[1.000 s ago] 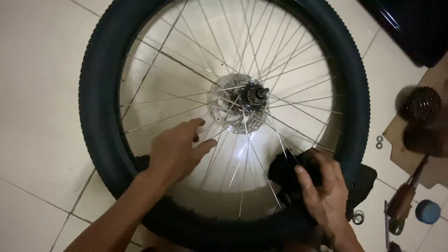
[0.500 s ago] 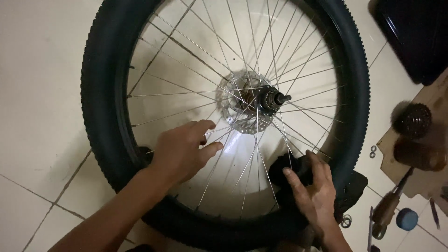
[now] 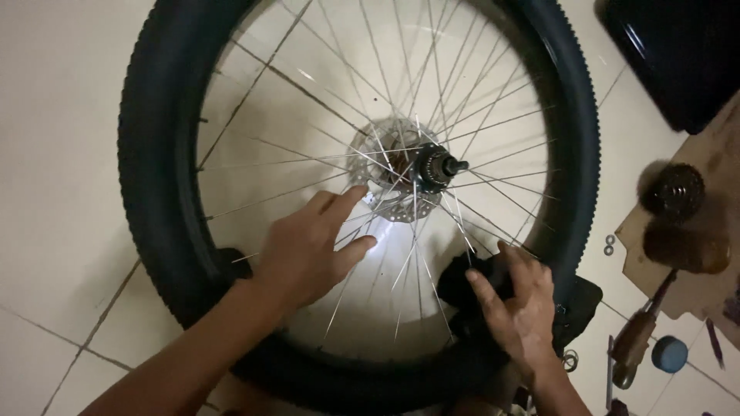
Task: Installing a bicycle cassette onto the rear wheel hub by aligning the splines.
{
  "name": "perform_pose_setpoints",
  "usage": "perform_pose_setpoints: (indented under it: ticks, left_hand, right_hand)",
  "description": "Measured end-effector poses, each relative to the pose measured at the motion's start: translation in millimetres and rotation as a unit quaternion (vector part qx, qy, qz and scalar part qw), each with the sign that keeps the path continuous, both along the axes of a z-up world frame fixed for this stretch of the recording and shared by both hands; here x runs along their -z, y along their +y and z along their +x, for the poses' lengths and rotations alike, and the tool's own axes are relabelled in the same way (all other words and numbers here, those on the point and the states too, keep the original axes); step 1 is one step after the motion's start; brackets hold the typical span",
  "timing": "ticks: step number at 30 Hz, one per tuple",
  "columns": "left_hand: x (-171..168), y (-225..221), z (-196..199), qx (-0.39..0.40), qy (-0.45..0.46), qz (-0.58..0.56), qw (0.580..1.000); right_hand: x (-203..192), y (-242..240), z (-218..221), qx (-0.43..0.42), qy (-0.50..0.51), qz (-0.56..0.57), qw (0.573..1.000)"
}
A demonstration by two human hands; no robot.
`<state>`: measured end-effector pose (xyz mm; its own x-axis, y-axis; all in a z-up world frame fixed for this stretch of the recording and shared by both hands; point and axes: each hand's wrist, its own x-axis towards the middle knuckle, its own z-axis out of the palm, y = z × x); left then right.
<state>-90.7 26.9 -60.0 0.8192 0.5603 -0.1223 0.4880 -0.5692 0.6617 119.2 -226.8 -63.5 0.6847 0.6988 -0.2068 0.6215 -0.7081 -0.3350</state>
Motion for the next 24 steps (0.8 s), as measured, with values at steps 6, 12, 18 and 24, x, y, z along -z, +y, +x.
perform_pose_setpoints:
  ticks: [6, 12, 18, 24]
  left_hand:
    - [0.1, 5.1, 41.1, 0.023, -0.041, -0.046, 0.998]
    - [-4.8, 13.1, 67.0, 0.022, -0.002, -0.096, 0.995]
    - [-6.2, 10.9, 72.0, 0.033, 0.016, -0.067, 0.997]
    - [-0.2, 7.4, 73.5, 0.009, 0.015, -0.041, 0.999]
  right_hand:
    - [-25.0, 40.9, -4.4, -0.016, 0.116, 0.067, 0.991]
    - [7.9, 75.1, -5.1, -0.177, -0.013, 0.273, 0.946]
    - [0.1, 87.0, -9.0, -0.150, 0.055, 0.228, 0.960]
    - [-0.5, 87.7, -9.9, -0.144, 0.088, 0.202, 0.965]
